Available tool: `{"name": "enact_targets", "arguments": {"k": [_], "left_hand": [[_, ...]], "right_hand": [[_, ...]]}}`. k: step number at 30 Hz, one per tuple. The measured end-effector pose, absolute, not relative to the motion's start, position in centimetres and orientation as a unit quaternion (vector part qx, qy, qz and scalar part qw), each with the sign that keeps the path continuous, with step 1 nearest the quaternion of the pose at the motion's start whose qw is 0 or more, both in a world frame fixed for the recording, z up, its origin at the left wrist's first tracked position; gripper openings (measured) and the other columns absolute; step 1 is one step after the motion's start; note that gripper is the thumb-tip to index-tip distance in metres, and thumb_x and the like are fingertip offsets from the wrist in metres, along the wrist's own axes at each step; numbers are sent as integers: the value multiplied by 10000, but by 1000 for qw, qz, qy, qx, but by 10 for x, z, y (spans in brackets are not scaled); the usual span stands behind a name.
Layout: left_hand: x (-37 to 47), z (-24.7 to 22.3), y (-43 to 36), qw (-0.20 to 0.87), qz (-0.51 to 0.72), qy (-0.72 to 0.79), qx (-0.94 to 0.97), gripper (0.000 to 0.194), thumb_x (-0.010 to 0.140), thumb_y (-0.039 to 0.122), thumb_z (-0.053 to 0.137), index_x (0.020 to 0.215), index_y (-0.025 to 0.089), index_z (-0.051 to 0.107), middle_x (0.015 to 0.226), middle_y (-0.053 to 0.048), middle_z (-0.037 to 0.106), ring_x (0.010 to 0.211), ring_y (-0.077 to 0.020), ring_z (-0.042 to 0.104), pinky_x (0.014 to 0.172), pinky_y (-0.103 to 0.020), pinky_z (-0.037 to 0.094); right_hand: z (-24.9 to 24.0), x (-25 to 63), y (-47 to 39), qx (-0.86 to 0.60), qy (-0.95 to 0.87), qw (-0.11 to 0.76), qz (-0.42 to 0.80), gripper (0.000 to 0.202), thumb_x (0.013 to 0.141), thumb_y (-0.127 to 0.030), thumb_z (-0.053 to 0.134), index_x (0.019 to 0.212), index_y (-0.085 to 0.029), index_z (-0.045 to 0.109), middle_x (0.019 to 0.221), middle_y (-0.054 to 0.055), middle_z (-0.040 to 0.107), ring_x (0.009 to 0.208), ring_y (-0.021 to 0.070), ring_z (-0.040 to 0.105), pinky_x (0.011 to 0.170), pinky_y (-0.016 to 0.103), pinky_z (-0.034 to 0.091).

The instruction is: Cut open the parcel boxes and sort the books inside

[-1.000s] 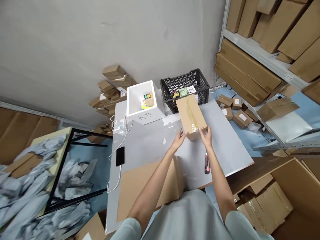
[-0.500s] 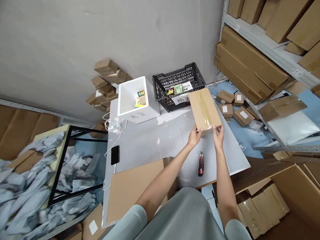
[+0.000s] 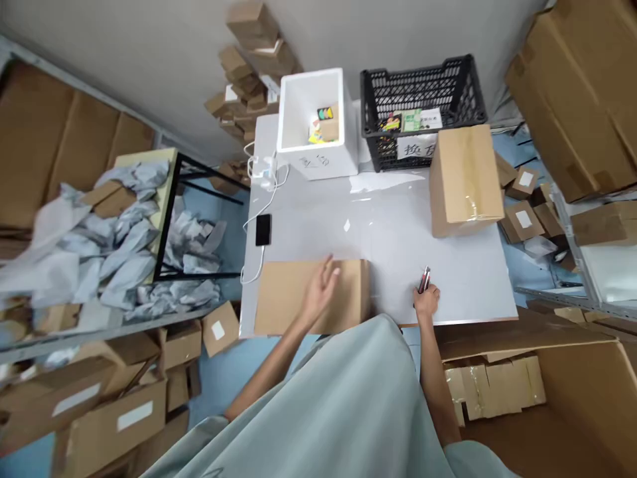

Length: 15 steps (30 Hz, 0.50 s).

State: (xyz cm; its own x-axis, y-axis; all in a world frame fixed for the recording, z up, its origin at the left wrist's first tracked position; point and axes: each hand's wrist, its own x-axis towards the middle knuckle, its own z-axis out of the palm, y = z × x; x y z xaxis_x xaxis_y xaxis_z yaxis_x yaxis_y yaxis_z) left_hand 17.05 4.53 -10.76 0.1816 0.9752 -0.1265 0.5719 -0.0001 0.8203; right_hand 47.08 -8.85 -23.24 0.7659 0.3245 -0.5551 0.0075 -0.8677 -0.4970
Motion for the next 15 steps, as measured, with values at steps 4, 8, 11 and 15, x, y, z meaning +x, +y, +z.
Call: {"name": "enact_targets", "arguments": {"k": [4, 8, 11, 15], "left_hand": [[39, -117, 60, 328, 294, 696, 567, 810, 1064, 743, 613, 1612, 147, 606, 1694, -266, 608, 1631, -403, 561, 1408, -581, 388], [-36, -137, 101, 363, 275, 768, 451, 755, 1039, 636, 673, 1573, 107, 601, 1735, -290, 554, 1702, -408, 456, 1438, -594, 294], [-59, -153, 127, 433, 251, 751, 431, 657, 1106, 661, 532, 1410, 103, 695, 1508, -302, 732, 1516, -396, 662, 1326, -610, 455], [-63, -168, 142, 516, 235, 697, 439, 800, 1108, 817, 416, 1314, 116, 743, 1187, -224, 864, 1327, -332, 784, 1191, -516, 576]], "right_hand": [[-226, 451, -85, -906, -109, 228, 341, 449, 776, -378, 787, 1165, -174, 694, 1440, 289, 712, 1517, 483, 595, 1254, 575, 495], [-208, 429, -49, -855, -130, 303, 400, 223, 819, -428, 764, 884, -241, 661, 919, 112, 801, 1153, 361, 797, 962, 421, 658], [-192, 394, -17, -800, -144, 377, 444, 240, 864, -471, 732, 827, -249, 648, 785, 37, 759, 850, 243, 793, 763, 335, 662], [-169, 356, 4, -763, -154, 432, 456, 314, 805, -510, 804, 771, -238, 650, 681, -7, 685, 623, 158, 633, 555, 261, 531]]}}
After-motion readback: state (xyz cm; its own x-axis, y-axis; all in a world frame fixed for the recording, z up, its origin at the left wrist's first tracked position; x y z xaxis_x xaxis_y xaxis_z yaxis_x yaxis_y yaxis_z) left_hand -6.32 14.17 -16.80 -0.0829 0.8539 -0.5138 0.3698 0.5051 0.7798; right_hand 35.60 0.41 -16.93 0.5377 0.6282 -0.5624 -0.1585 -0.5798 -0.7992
